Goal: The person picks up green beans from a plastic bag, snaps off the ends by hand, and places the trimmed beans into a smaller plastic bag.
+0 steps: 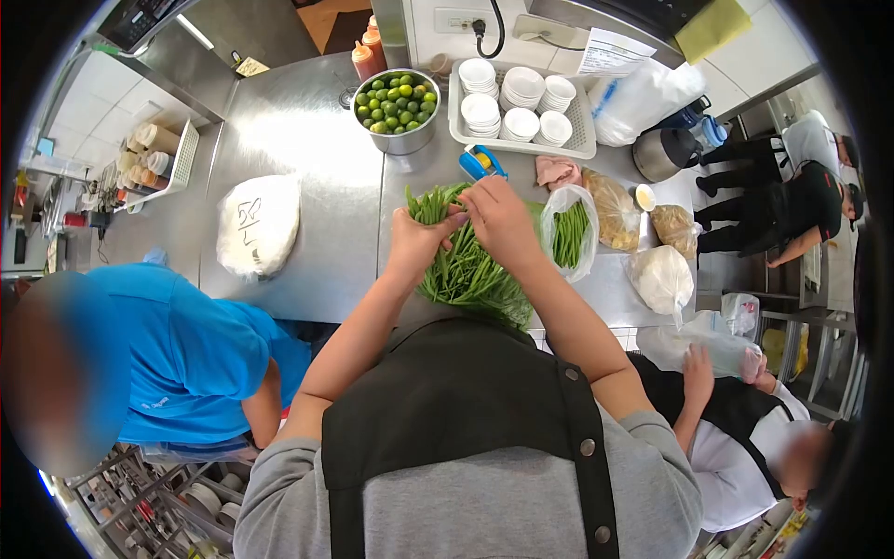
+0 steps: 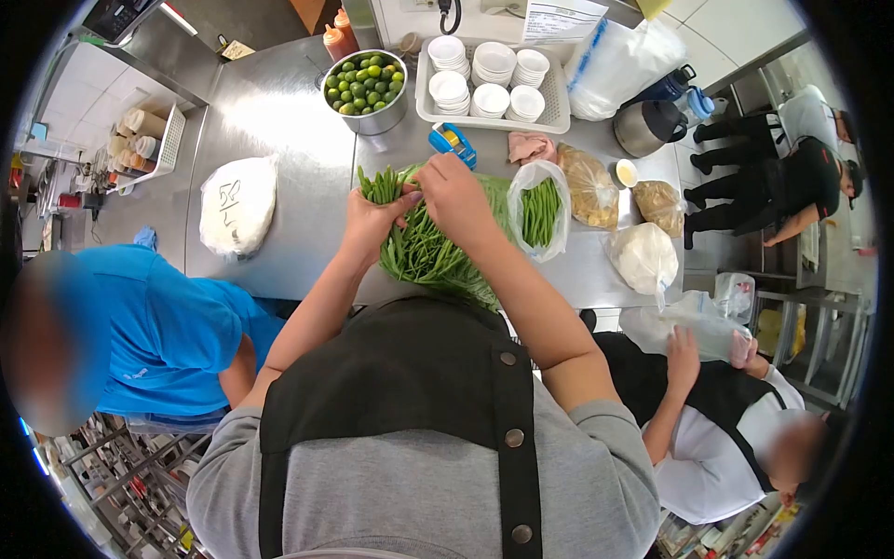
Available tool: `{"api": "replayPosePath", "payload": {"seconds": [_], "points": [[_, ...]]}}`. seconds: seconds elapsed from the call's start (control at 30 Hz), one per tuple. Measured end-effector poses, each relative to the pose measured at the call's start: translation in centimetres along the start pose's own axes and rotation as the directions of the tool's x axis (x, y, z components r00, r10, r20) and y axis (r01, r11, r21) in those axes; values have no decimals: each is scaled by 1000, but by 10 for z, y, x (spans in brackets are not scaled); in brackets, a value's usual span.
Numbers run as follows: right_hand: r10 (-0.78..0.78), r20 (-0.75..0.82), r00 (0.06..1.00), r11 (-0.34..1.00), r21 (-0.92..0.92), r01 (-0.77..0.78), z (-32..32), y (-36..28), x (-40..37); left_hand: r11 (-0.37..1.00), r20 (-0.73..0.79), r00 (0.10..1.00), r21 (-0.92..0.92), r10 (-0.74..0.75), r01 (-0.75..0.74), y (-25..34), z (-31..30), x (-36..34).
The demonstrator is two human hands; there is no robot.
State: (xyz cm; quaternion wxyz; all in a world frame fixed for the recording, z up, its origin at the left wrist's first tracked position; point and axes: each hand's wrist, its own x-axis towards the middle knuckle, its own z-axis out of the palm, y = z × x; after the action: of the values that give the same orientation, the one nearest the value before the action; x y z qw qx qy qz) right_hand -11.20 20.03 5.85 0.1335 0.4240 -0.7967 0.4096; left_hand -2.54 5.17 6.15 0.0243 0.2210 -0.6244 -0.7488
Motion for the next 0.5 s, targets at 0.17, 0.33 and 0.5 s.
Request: {"api": "replayPosePath", "payload": {"seconds": [0.17,0.33,0.5], "points": [[293,283,913,952,7,-307,11,50,-29,998,-23,1000,-65,0,-1,12,-1,-9],[218,621,753,829,290,-478,-11,26,-37,773,33,998,-631,-58,65,0,-20,5],[233,677,698,505,529,-682,-32,-9,-22,766,-74,996,-643,-52,-8,4,-21,5]]}}
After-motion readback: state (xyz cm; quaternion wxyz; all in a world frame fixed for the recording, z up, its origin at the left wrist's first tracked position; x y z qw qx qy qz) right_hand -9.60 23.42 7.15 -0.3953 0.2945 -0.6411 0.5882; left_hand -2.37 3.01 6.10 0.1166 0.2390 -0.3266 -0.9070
